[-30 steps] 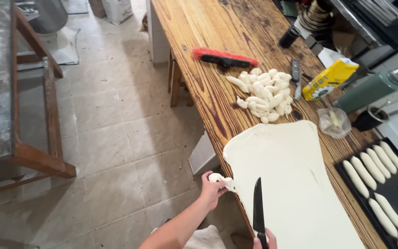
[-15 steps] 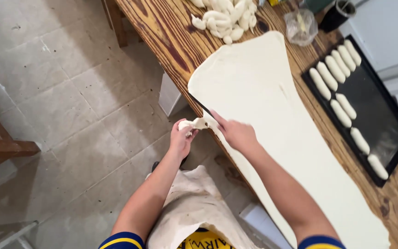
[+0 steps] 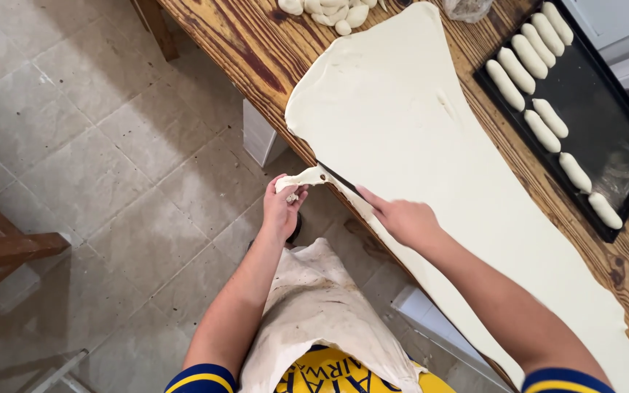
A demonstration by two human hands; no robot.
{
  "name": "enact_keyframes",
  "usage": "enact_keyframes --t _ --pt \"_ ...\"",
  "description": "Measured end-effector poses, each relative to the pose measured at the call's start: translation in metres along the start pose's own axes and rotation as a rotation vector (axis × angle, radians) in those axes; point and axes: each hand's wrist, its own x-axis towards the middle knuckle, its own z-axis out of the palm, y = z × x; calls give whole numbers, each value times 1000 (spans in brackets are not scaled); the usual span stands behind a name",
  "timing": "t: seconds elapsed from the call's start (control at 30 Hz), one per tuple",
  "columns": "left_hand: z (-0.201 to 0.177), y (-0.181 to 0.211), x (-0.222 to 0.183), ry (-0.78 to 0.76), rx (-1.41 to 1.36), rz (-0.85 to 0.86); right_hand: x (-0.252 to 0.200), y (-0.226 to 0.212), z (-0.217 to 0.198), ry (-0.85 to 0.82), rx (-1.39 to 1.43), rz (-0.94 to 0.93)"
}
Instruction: Shaping bread rolls from a large sheet of dough by cutting strips and rolling them
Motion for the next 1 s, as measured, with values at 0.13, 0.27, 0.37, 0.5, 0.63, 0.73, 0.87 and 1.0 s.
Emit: enact_keyframes --t 0.13,0.27,0.37,0.5,0.63,0.73,0.87,1.0 --pt "-8 -2 10 -5 15 -10 -24 16 22 -102 22 37" --pt "-27 -7 29 -12 9 -19 -46 22 36 -137 -21 76" --pt "-29 6 15 -63 -46 -54 -60 22 39 -154 -7 100" --pt "-37 29 -11 -122 -105 -99 -77 14 25 -223 -2 156" --pt "-67 48 -31 -165 -131 -53 -79 20 42 -252 6 153" --pt "-91 67 -58 -321 -214 34 -66 32 70 -267 -27 251" --pt "-83 106 -105 -60 129 -37 -21 32 106 -163 267 225" --pt "-61 112 -125 -40 162 -105 9 0 128 121 926 131"
